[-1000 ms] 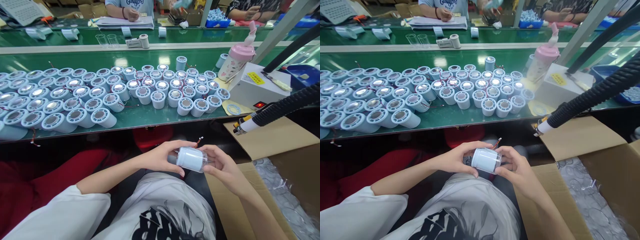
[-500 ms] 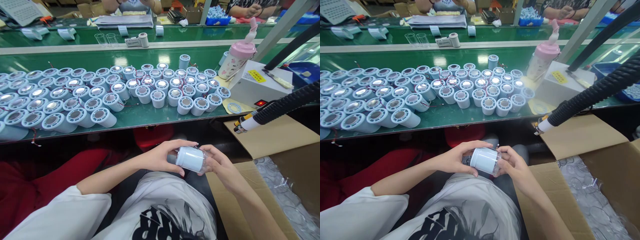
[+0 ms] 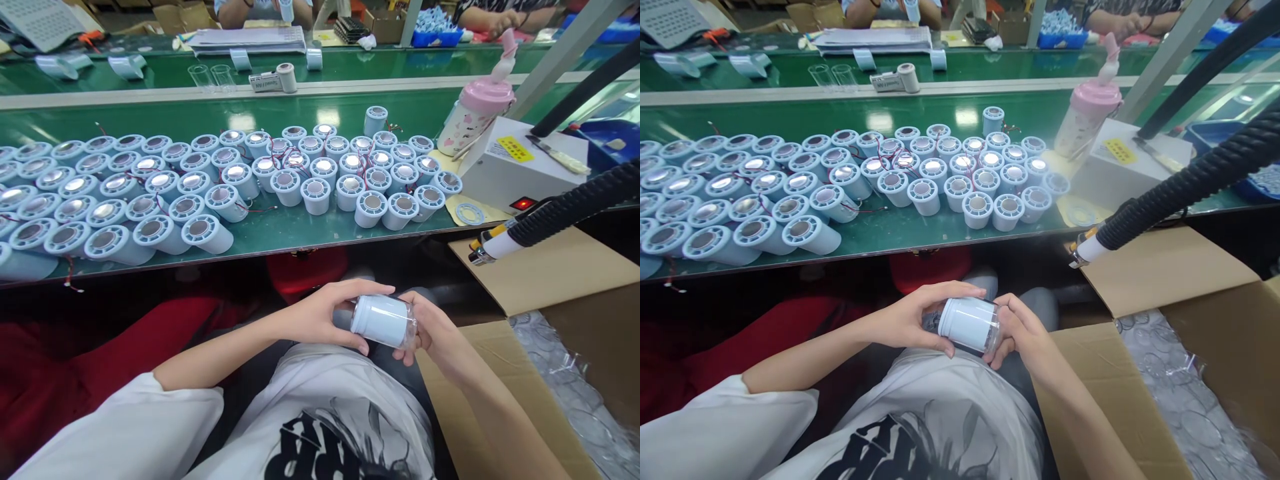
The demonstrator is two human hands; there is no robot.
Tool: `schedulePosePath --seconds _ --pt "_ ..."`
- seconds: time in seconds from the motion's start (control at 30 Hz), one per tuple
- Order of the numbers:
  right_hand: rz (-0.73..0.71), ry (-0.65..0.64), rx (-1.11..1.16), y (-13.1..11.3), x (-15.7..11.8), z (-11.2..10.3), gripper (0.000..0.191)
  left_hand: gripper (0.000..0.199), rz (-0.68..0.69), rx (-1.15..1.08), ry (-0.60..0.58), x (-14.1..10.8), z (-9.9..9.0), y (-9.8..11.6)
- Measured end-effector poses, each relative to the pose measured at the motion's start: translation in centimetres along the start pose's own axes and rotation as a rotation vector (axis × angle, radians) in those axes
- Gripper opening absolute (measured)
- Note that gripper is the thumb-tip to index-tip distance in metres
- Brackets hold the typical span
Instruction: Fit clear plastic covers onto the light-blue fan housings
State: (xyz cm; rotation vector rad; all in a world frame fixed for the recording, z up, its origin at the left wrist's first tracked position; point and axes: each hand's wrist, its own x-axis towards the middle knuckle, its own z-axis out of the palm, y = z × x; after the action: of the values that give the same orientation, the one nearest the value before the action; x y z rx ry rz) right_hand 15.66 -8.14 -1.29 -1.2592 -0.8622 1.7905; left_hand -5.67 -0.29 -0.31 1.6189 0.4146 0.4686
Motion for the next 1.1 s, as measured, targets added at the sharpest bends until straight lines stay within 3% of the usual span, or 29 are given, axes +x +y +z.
schedulePosePath --seconds 0.33,0.57,0.67,0.77,0.87,0.97,1.03,1.1 --pt "0.141 -0.017 0.105 0.1 0.5 0.9 0.056 0.076 0.152 0.019 0.014 0.1 -0.1 -0.6" --pt "0.321 -0.132 0.157 -0.4 0.4 0.9 0.062 0.068 0.115 0.088 0.031 -0.1 0.1 0.0" --pt "0.312 -0.17 0.118 0.0 0.4 0.8 0.069 0.065 0.061 0.093 0.045 -0.2 0.4 0.5" --pt "0.073 -0.074 -0.038 0.8 0.3 0.4 0.071 0.065 -0.021 0.065 0.076 -0.4 0.7 0.9" --pt "-0.392 0.077 -0.393 1.2 -0.2 -0.4 0.063 0.064 -0.1 0.009 0.092 -0.5 0.9 1.1" --pt "-0.827 0.048 -0.817 1.1 -0.5 -1.2 0.067 0.064 -0.154 -0.011 0.08 -0.4 0.9 1.1" --pt "-0.947 0.014 -0.931 1.1 -0.6 -1.4 0.065 0.065 -0.181 -0.018 0.056 -0.3 0.8 1.1" --pt "-0.854 0.003 -0.837 1.1 -0.6 -1.4 0.062 0.069 -0.179 -0.037 0.025 -0.3 0.6 1.1"
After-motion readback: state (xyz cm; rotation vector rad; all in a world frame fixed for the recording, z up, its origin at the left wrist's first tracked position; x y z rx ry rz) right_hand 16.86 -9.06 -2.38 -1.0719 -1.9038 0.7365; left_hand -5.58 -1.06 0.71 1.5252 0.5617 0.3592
